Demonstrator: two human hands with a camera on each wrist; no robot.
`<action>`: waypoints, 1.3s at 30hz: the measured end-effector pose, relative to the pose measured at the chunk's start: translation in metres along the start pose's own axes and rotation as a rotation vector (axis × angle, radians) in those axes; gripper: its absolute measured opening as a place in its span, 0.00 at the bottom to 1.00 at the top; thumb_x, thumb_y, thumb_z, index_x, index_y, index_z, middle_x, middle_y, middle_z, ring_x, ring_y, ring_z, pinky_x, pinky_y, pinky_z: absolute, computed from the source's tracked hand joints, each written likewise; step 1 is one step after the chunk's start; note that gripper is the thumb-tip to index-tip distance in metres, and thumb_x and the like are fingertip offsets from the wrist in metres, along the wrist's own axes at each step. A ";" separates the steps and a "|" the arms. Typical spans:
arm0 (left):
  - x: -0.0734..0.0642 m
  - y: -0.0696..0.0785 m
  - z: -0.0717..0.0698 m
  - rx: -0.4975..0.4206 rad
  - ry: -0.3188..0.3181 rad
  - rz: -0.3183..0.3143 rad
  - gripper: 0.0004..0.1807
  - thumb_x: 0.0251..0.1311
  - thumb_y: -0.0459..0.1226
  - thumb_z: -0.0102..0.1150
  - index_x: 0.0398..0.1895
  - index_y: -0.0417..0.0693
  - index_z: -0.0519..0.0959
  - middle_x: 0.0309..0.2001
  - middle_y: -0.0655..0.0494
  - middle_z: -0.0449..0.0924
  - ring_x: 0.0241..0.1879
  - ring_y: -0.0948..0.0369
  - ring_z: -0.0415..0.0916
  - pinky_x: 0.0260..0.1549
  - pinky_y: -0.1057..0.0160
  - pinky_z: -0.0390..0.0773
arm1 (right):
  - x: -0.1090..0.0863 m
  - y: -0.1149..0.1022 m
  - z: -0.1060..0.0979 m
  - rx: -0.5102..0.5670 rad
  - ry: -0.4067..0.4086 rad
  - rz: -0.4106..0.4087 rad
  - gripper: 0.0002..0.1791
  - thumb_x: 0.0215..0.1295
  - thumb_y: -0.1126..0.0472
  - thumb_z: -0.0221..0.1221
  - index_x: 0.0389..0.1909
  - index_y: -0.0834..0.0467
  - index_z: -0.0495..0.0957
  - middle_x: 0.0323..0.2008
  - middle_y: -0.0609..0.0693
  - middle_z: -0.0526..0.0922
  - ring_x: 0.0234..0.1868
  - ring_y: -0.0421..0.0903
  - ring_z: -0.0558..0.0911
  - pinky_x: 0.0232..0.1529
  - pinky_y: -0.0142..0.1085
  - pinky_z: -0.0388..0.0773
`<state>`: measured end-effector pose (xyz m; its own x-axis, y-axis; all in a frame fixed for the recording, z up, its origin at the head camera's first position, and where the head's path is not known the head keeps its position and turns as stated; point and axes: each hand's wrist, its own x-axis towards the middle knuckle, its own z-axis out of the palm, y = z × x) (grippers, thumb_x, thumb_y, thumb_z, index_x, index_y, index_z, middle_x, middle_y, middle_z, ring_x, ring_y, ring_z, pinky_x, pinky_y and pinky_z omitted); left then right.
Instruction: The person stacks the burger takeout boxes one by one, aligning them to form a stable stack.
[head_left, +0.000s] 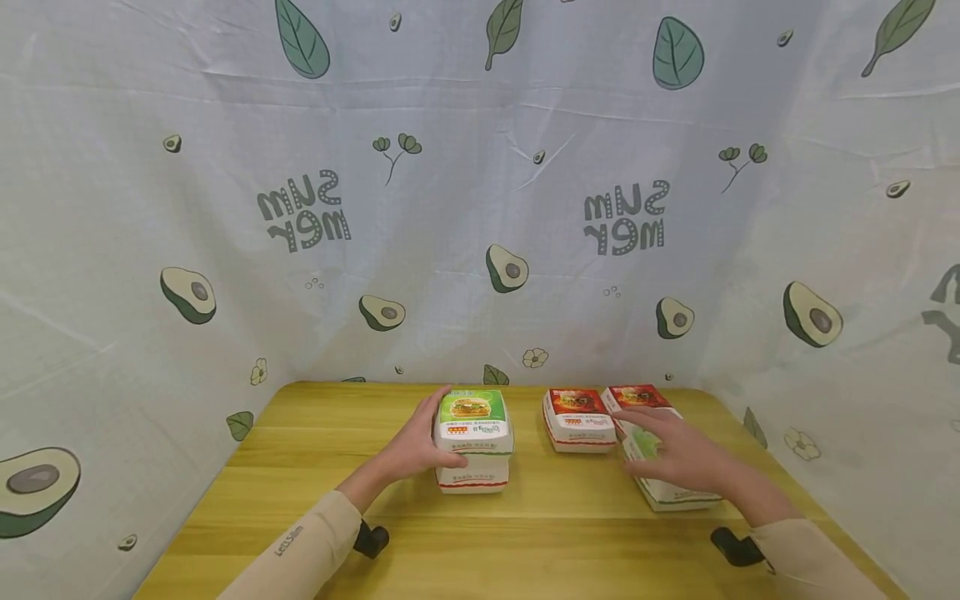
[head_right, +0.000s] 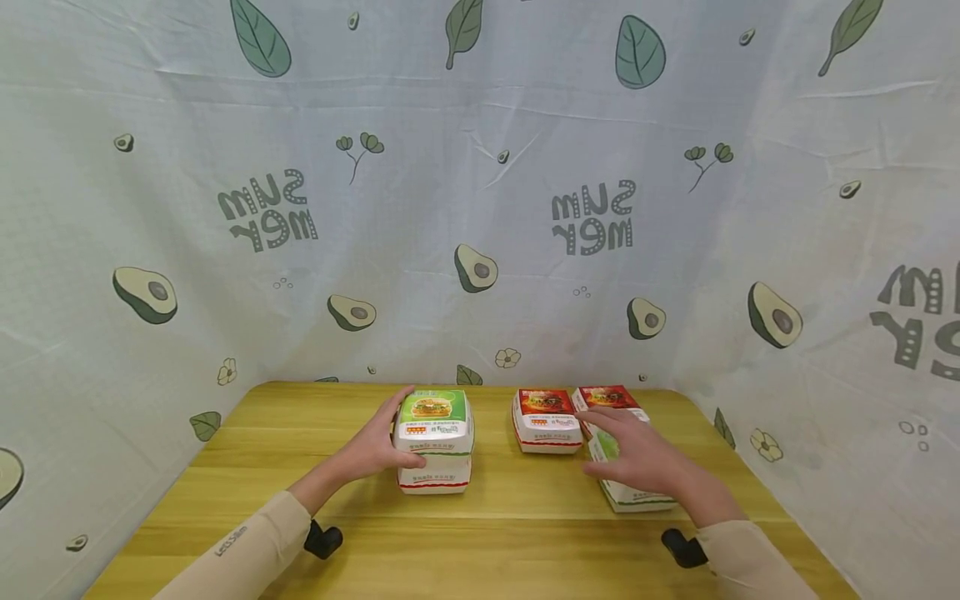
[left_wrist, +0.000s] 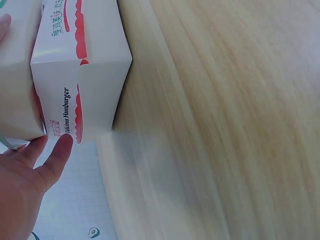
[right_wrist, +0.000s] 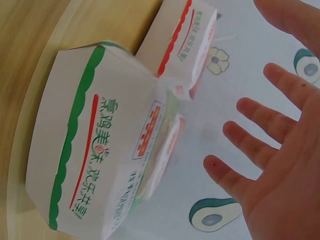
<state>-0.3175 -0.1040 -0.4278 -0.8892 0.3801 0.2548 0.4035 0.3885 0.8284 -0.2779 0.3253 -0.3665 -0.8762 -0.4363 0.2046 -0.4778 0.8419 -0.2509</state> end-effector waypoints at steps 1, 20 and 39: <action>0.000 0.000 0.000 -0.001 0.001 0.000 0.68 0.39 0.44 0.83 0.81 0.54 0.47 0.72 0.47 0.56 0.65 0.52 0.64 0.67 0.44 0.63 | 0.000 0.001 0.000 -0.003 -0.002 0.005 0.45 0.55 0.35 0.69 0.70 0.52 0.70 0.68 0.63 0.71 0.67 0.67 0.69 0.53 0.65 0.75; 0.001 -0.003 0.000 -0.005 0.006 0.004 0.68 0.39 0.46 0.83 0.81 0.55 0.46 0.73 0.47 0.55 0.66 0.51 0.63 0.68 0.41 0.61 | -0.010 0.018 0.002 -0.052 -0.011 0.046 0.43 0.52 0.43 0.74 0.67 0.57 0.73 0.66 0.66 0.72 0.64 0.70 0.69 0.55 0.68 0.71; 0.001 -0.003 0.000 -0.006 -0.001 0.003 0.68 0.40 0.45 0.83 0.81 0.54 0.46 0.73 0.47 0.55 0.66 0.51 0.63 0.67 0.42 0.63 | -0.019 0.044 0.008 -0.100 -0.046 0.092 0.43 0.53 0.38 0.71 0.67 0.55 0.73 0.64 0.68 0.72 0.63 0.72 0.69 0.54 0.70 0.70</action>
<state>-0.3195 -0.1052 -0.4301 -0.8876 0.3823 0.2570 0.4051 0.3820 0.8306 -0.2830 0.3682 -0.3887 -0.9192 -0.3678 0.1406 -0.3884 0.9055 -0.1710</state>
